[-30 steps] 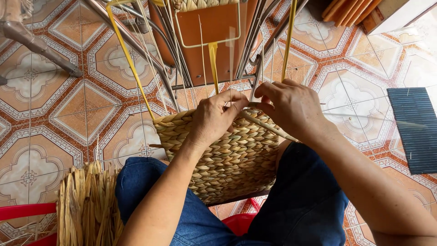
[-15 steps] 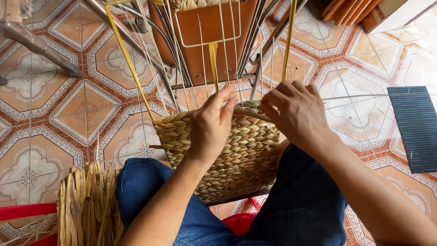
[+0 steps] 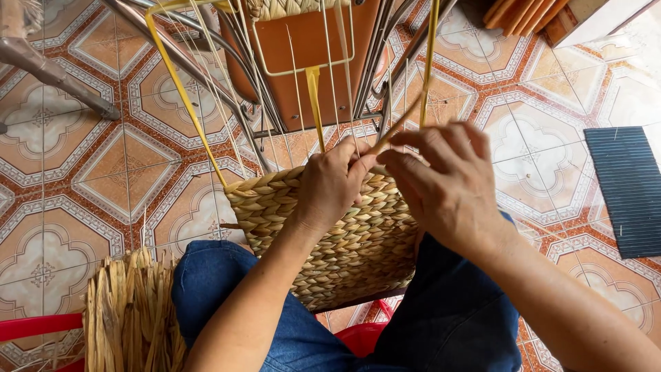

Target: Weaving a basket using dried plant fibers on a wire frame.

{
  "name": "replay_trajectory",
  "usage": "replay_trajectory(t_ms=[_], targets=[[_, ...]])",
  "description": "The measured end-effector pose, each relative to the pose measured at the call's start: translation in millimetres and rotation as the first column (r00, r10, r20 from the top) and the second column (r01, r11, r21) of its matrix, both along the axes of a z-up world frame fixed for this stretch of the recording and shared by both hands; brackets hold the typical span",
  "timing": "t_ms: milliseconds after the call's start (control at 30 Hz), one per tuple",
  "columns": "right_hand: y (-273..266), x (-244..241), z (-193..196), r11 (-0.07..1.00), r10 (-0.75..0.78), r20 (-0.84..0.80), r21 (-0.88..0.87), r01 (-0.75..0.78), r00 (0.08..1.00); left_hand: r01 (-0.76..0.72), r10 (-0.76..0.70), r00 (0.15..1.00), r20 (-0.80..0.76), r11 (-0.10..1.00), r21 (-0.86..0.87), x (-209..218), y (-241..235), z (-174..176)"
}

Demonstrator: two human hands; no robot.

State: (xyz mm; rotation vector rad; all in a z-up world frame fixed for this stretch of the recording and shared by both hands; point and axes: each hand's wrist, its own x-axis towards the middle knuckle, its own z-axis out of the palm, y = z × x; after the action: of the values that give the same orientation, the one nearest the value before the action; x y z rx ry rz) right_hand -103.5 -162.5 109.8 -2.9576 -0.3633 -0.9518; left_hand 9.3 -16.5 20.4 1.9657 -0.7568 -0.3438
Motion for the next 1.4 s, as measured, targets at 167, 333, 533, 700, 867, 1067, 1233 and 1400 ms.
replay_trajectory(t_ms=[167,333,533,700,867,1067,1233,1400], targets=[[-2.3,-0.3,-38.4,0.987,-0.155,-0.305,0.0,0.163,0.94,0.016,-0.018,0.999,-0.027,0.996,-0.091,0.7,2.9,4.3],[2.2,-20.4,-67.8,1.0,-0.023,-0.373,0.011,0.029,0.927,0.034,-0.043,0.995,-0.092,0.994,-0.1,1.0,7.0,10.3],[-30.0,1.9,-35.3,0.839,-0.341,-0.773,0.005,0.543,0.535,0.079,-0.089,0.991,-0.104,0.993,-0.093,4.0,8.5,11.9],[-55.0,17.9,-59.8,0.454,0.151,-0.431,0.83,0.325,0.89,0.074,-0.093,0.956,-0.278,0.994,-0.078,10.7,7.5,29.8],[-36.3,48.6,-53.3,0.631,0.195,-0.18,0.775,0.017,0.964,0.012,-0.016,0.998,0.059,0.998,0.067,14.5,-19.8,-7.5],[-45.0,68.8,-56.5,0.902,0.088,-0.154,0.433,-0.013,0.984,0.041,-0.038,0.998,-0.057,0.998,0.051,12.6,-13.1,9.1],[-60.7,40.7,-45.2,0.907,0.227,-0.1,0.384,-0.173,0.969,-0.023,0.024,0.997,-0.073,1.0,0.013,7.3,-12.3,11.5],[-78.0,29.4,-71.5,0.887,-0.072,-0.559,0.343,0.309,0.826,-0.079,0.078,0.997,-0.007,0.987,-0.14,-1.4,-13.9,-1.9]])
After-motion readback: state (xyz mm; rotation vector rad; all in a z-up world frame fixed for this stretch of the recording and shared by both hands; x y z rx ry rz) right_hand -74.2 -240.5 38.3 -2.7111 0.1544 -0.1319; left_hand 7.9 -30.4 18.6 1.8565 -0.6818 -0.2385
